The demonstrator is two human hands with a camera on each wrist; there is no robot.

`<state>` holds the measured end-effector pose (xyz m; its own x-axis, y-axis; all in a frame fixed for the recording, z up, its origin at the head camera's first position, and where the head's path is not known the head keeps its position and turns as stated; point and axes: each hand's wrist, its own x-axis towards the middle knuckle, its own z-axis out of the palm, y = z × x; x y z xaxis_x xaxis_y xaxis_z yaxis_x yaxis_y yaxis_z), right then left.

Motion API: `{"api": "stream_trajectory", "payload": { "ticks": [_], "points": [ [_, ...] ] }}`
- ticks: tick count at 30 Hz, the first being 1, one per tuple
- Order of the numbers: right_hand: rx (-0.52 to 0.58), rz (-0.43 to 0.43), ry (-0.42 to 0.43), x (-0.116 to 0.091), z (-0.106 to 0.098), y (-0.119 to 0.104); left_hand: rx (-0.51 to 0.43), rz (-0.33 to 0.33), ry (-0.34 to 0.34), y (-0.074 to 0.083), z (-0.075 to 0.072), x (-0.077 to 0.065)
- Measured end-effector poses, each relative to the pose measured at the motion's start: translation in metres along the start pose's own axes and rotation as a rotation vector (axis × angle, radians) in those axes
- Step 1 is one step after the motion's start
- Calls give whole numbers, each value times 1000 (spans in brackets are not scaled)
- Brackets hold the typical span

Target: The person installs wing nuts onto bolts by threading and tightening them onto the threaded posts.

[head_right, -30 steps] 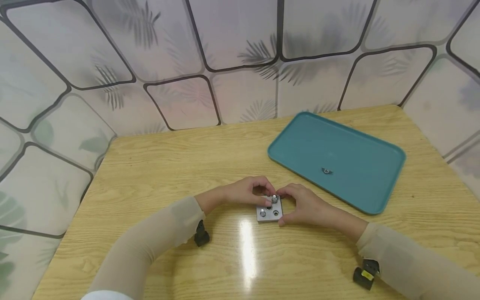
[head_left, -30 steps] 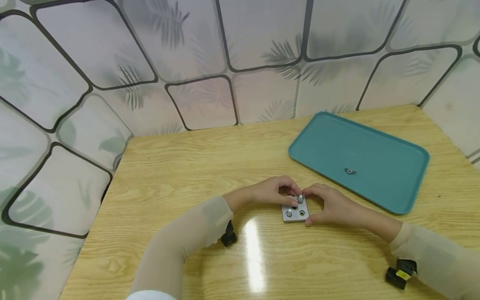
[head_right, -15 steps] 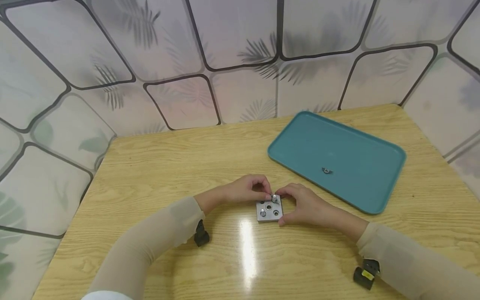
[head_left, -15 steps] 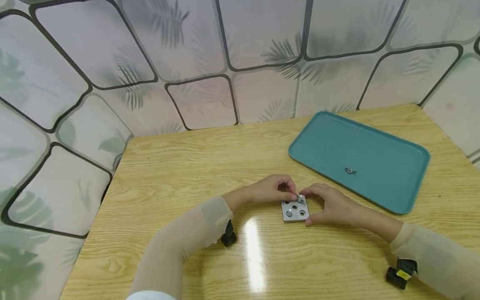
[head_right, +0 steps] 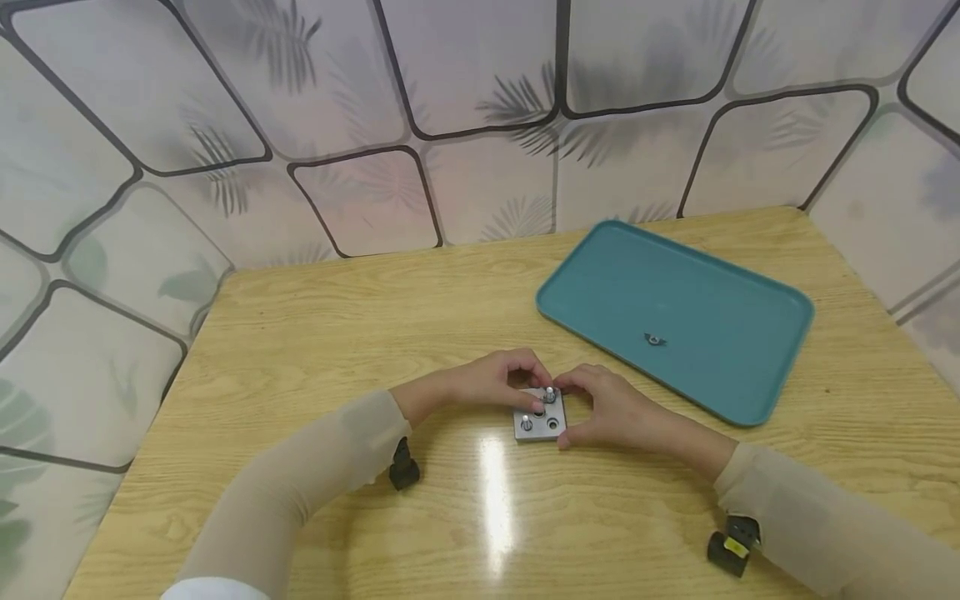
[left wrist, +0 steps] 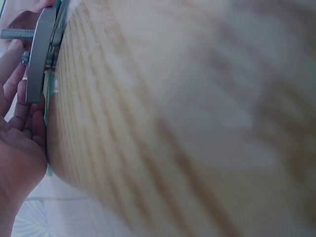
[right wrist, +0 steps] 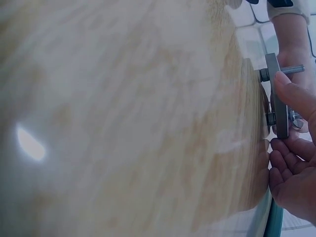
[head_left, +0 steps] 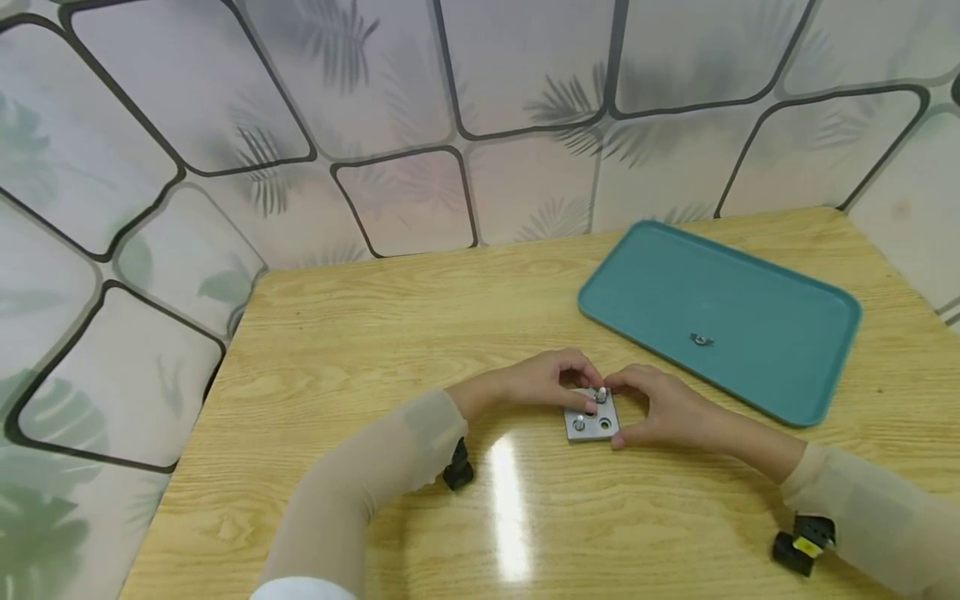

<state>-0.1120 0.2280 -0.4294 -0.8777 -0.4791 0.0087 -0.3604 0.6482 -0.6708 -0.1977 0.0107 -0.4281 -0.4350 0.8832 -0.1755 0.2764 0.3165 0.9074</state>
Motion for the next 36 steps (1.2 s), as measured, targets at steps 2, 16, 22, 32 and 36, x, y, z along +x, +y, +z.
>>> {"api": "stream_trajectory", "payload": {
  "ticks": [2, 16, 22, 32, 36],
  "points": [
    [1, -1, -1, 0, 0, 0, 10, 5, 0, 0, 0, 0],
    [10, 2, 2, 0, 0, 0, -34, -2, 69, -1, 1, 2],
    [5, 5, 4, 0, -1, -1, -15, 4, 55, 0, 0, 2],
    [2, 27, 2, 0, -2, -3, 29, 7, 2, 2, -1, -1],
    [-2, 23, 2, 0, -1, -2, 43, 15, 8, 2, 0, -1]
  ]
}}
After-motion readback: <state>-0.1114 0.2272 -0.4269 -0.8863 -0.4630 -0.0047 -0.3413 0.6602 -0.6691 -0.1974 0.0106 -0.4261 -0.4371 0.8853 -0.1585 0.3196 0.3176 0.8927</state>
